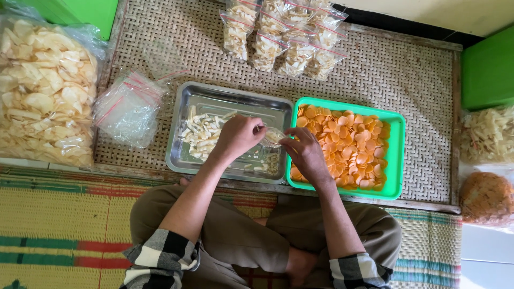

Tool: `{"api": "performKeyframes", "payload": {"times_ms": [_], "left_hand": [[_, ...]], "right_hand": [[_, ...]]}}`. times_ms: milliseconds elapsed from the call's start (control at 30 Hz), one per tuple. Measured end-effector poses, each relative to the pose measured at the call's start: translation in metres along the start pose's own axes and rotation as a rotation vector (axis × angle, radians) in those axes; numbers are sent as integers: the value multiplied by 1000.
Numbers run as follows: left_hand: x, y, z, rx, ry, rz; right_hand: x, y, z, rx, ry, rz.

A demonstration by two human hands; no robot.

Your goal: The person sits on a mat and packs dried fruit slices from a green tray and a metal tray into small plastic bags. They use both hands to pick up the slices and place them into the bags, which are then set aside.

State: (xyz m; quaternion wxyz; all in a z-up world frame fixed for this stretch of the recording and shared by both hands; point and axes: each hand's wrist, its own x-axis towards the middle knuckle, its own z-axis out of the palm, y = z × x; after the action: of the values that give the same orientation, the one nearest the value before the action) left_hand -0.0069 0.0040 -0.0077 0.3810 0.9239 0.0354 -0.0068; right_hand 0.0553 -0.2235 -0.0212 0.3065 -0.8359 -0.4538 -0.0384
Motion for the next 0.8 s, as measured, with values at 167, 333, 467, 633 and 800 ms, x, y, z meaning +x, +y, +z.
{"api": "performKeyframes", "payload": {"times_ms": [167, 333, 467, 633, 800], "left_hand": [[0, -1, 5, -78, -14, -63], [13, -23, 27, -278, -16, -116], [8, -13, 18, -351, -8, -98], [8, -5, 39, -338, 56, -156], [5, 9, 38, -167, 109, -199]], "right_hand": [[-3, -7, -9, -40, 25, 19], [-17, -21, 13, -162, 272, 2], [-34, -41, 68, -34, 137, 62], [-31, -54, 111, 5, -201, 209], [-49, -27, 171, 41, -269, 324]]}}
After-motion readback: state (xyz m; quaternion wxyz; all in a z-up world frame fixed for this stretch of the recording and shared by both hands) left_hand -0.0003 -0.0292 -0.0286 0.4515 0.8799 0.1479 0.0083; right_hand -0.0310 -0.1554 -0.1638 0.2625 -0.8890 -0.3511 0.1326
